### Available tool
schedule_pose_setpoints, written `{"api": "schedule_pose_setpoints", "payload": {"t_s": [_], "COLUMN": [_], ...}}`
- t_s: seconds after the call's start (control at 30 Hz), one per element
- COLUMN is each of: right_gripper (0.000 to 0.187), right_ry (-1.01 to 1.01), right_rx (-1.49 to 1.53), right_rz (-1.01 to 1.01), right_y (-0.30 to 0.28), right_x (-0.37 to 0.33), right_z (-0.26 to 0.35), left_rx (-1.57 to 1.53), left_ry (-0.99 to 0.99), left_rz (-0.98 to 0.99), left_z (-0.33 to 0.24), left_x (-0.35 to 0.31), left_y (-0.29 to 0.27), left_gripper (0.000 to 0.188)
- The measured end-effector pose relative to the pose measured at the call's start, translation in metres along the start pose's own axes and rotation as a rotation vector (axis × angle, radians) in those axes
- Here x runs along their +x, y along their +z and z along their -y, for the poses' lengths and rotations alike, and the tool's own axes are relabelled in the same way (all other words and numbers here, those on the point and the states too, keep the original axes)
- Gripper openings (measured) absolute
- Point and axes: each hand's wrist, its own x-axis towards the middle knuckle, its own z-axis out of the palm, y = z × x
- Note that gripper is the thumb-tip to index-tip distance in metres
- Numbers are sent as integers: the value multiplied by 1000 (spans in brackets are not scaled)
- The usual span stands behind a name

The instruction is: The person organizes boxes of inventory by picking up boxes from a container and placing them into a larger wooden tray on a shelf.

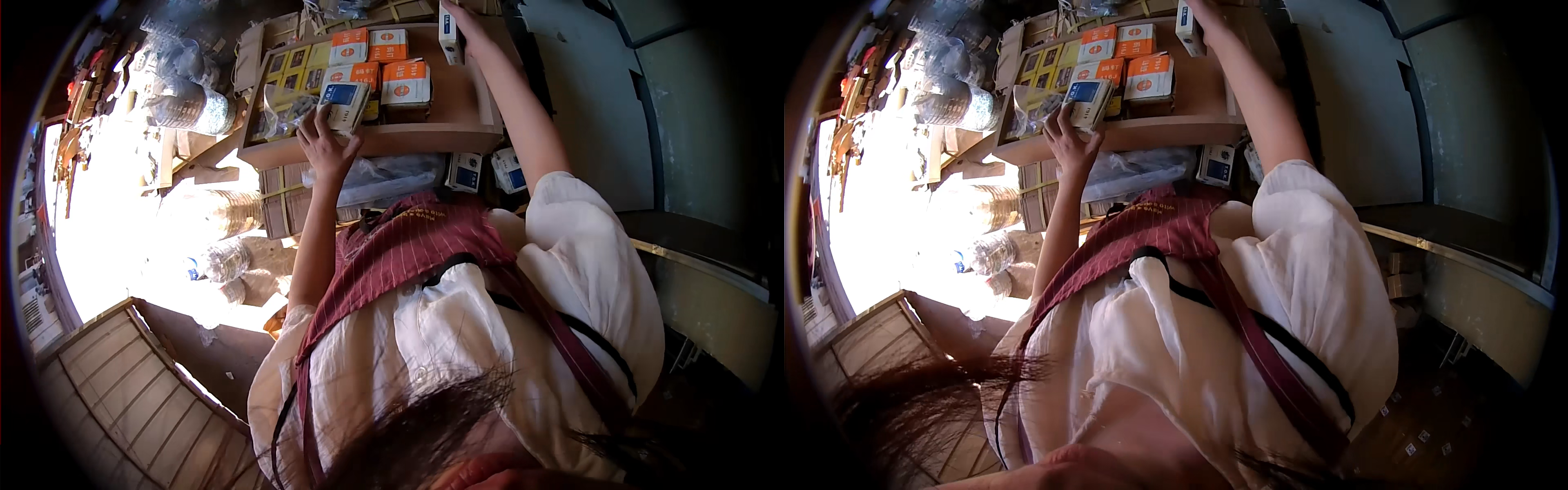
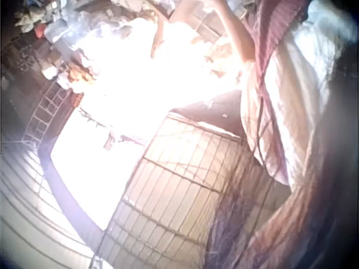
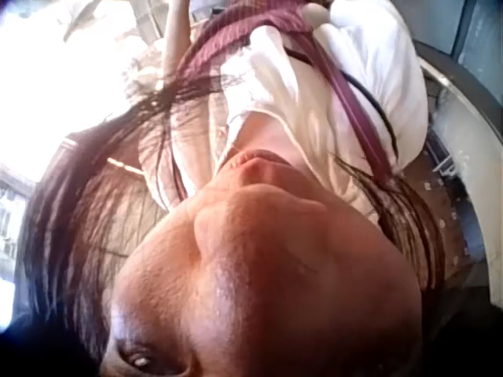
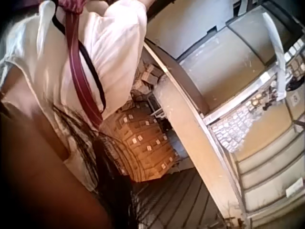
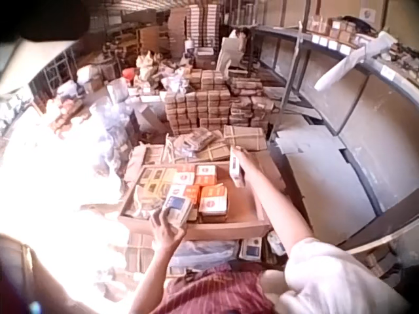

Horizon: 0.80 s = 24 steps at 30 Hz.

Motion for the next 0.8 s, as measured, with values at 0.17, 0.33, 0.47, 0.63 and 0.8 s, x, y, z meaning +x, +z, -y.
{"api": "schedule_pose_setpoints", "payload": {"t_s": [0.17,0.33,0.47,0.63,0.8], "right_gripper": [75,89,106,56,45], "right_ry": [172,54,404,134,-8], "right_rx": [-692,-451,-592,-684,-1291], "right_rz": [-20,-36,86,-20,91], "right_y": [46,-38,30,24,38], "right_x": [17,8,-38,-21,-15], "right_z": [-47,-79,-36,-69,-67], "left_rx": [71,59,133,97,111], "left_ry": [-47,-25,-68,-37,-49], "left_rz": [-12,-28,-40,-33,-38], "left_z": [7,-2,16,11,13], "left_x": [-8,-3,-17,-10,-11], "left_y": [-1,19,2,11,7], "left_gripper": [78,81,82,82,80]}}
